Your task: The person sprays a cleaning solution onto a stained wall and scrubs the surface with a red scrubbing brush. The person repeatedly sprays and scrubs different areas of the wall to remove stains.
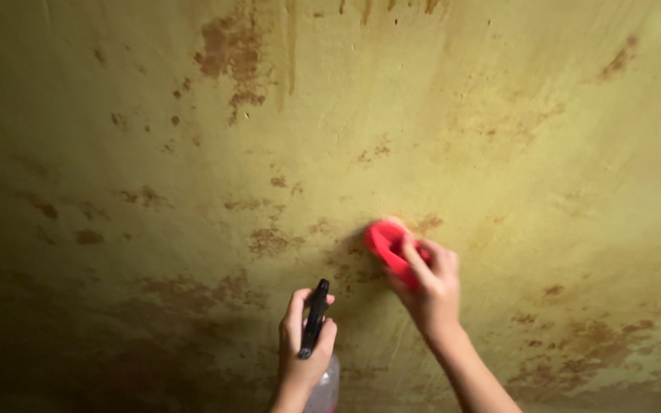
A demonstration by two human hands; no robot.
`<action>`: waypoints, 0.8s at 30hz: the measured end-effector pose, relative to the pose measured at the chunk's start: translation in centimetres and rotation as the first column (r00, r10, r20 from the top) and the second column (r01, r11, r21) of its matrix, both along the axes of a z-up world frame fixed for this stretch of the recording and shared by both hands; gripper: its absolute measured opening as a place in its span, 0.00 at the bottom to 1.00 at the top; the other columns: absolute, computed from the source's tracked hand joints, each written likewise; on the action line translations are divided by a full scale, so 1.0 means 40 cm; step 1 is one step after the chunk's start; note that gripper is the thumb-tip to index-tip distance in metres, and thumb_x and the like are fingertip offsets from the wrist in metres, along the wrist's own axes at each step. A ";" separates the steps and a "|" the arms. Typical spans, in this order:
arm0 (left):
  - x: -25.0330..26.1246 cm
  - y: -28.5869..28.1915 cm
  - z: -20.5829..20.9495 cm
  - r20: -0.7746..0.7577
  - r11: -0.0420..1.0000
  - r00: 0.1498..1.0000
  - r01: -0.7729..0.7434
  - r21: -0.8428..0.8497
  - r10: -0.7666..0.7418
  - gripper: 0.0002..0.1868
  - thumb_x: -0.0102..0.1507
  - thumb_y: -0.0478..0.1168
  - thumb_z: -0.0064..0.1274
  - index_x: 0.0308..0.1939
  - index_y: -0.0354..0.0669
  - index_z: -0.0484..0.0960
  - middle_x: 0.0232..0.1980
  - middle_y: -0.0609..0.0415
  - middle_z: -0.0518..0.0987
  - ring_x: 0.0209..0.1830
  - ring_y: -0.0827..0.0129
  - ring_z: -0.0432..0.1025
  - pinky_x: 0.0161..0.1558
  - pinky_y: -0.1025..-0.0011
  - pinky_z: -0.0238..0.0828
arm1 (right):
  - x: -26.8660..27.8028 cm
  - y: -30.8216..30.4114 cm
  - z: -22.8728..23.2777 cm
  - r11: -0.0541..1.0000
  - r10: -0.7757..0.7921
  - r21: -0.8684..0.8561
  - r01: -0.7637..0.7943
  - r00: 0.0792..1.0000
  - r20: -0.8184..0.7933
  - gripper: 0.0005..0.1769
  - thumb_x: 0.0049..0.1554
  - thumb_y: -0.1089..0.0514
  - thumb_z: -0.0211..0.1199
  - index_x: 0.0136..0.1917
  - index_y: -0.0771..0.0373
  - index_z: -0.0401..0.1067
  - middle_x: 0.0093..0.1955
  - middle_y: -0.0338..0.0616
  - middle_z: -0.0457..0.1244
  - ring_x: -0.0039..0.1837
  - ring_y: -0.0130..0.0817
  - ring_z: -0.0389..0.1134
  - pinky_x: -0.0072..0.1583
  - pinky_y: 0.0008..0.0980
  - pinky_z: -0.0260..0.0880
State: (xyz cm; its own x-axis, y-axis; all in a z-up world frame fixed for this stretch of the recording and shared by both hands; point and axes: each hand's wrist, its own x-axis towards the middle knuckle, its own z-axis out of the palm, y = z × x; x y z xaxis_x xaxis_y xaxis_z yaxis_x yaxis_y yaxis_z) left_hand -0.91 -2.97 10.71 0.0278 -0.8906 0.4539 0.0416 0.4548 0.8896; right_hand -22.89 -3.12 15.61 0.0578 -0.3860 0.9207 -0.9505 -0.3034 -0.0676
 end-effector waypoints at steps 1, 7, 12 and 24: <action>-0.002 0.003 -0.001 0.005 0.999 1.000 0.004 0.043 -0.004 0.17 0.55 0.27 0.51 0.48 0.38 0.75 0.44 0.54 0.84 0.27 0.75 0.72 0.30 0.75 0.71 | 0.016 0.000 -0.010 0.999 0.018 0.035 -0.018 1.000 0.000 0.36 0.39 0.66 0.78 0.63 0.62 0.75 0.55 0.52 0.65 0.53 0.49 0.65 0.53 0.41 0.71; 0.019 -0.006 0.003 -0.014 0.997 1.000 -0.016 -0.071 0.015 0.17 0.55 0.26 0.52 0.49 0.38 0.75 0.43 0.53 0.83 0.31 0.75 0.74 0.34 0.75 0.72 | -0.022 0.010 0.009 0.999 0.012 -0.037 -0.012 1.000 0.012 0.35 0.39 0.65 0.78 0.61 0.58 0.75 0.56 0.50 0.66 0.55 0.47 0.66 0.55 0.41 0.70; 0.021 0.016 -0.011 0.023 0.995 1.000 0.007 0.100 -0.010 0.17 0.55 0.27 0.51 0.48 0.39 0.74 0.43 0.56 0.84 0.23 0.74 0.69 0.27 0.73 0.67 | 0.035 -0.005 -0.025 0.997 0.064 0.036 -0.063 0.998 -0.030 0.37 0.39 0.67 0.78 0.64 0.59 0.76 0.56 0.51 0.66 0.54 0.47 0.66 0.54 0.41 0.71; 0.108 0.003 -0.003 -0.016 0.996 0.996 -0.091 0.002 0.091 0.16 0.55 0.27 0.51 0.47 0.39 0.75 0.42 0.56 0.82 0.27 0.75 0.72 0.31 0.74 0.71 | 0.106 -0.038 -0.010 0.995 0.095 0.009 -0.095 0.993 -0.063 0.34 0.41 0.65 0.79 0.62 0.57 0.76 0.54 0.51 0.66 0.52 0.45 0.66 0.52 0.39 0.71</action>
State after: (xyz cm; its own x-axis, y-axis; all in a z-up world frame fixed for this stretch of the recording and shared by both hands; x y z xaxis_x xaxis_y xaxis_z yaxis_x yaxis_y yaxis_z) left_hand 3.41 -2.86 10.61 0.1157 -0.8847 0.4516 0.0146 0.4561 0.8898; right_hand -18.65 -4.64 15.20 0.1525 -0.3815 0.9117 -0.9199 -0.3921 -0.0102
